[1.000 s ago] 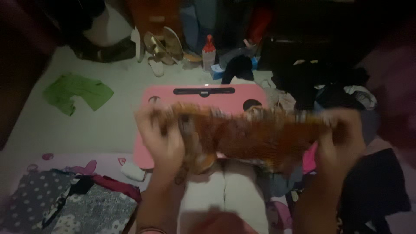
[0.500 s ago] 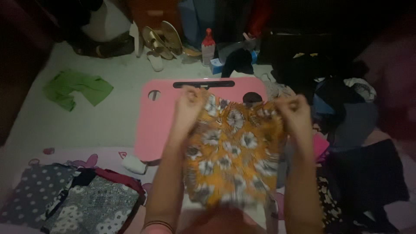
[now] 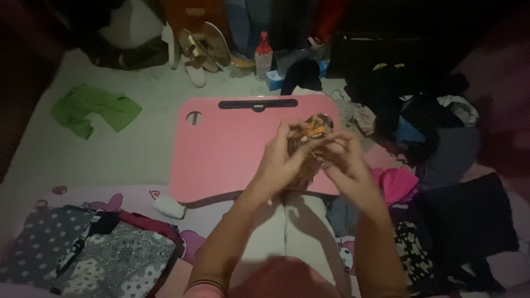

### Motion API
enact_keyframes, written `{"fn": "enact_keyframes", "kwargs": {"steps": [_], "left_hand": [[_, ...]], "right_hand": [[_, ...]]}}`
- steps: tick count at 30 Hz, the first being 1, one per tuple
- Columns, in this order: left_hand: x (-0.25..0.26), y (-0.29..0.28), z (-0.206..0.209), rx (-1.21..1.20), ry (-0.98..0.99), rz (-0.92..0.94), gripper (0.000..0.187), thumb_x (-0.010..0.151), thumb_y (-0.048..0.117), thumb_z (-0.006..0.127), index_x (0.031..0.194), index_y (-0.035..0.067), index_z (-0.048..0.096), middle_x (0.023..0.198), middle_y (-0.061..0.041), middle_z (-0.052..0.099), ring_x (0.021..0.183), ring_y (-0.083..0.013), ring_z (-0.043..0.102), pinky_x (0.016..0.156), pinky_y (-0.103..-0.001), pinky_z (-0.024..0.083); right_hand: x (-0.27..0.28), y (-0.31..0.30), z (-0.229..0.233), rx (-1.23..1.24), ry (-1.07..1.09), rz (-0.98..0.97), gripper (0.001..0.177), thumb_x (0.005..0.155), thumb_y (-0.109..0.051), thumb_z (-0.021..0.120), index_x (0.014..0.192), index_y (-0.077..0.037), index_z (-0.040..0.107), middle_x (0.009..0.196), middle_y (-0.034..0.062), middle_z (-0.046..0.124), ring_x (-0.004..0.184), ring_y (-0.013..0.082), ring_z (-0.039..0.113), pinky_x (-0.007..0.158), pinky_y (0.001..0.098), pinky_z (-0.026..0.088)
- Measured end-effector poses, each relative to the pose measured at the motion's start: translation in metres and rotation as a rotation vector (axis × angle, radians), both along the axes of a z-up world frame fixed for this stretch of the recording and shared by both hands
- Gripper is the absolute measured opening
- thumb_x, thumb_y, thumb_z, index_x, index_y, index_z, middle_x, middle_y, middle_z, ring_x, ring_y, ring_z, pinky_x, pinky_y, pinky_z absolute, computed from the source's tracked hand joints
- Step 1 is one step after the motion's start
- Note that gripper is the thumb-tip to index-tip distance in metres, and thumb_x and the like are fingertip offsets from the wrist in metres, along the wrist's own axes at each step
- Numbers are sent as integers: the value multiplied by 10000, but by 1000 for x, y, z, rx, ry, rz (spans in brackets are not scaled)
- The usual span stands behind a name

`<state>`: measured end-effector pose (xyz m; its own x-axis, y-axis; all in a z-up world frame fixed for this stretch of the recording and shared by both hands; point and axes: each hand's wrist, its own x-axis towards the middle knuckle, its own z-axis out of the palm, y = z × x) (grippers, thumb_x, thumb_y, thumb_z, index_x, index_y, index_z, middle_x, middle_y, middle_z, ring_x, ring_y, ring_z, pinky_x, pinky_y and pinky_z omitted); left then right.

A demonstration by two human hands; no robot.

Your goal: The person folds several garments one by one on a pink folding board placed on their lap. They handle a maroon top, a striped white shirt, a patterned short, a floral short, a gray shirt, and a pink shirt, smoothing and folding each item before setting it aside.

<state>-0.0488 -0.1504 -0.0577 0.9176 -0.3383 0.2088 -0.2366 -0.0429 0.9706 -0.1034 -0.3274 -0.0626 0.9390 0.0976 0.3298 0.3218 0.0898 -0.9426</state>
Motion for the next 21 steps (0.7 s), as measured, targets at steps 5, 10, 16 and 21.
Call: {"fn": "enact_keyframes", "kwargs": {"steps": [5,10,16,21], "left_hand": [[10,9,-24,-204,-73,45,204,1054,68,604,1242,22,541,1092,-102,710,1036,-129,673,872,-282,560],[4,25,-16,-469,-16,-150,174,1107,26,580,1266,47,510,1126,-41,622,1081,-101,604,961,-275,504],[-1,39,0,-429,83,-171,203,1049,45,596,1236,62,520,1065,-42,641,1015,-112,622,904,-281,517],[5,53,4,-432,58,-101,167,1056,79,599,1205,65,526,1077,-22,627,1023,-102,609,922,-283,522]], "right_hand": [[2,-22,5,-195,56,-519,452,935,-175,748,1309,-102,506,1208,147,605,1071,260,619,956,393,539],[13,-18,11,-779,-312,-199,514,743,-201,879,1198,-126,651,1483,158,499,1354,335,506,1102,471,429],[19,-11,10,-501,-244,-7,500,786,-238,862,1203,-100,625,1535,100,493,1461,315,475,1143,460,453],[18,-6,4,-679,-469,-113,307,741,-254,886,964,-116,726,1448,91,582,1400,313,507,1147,463,410]]}}
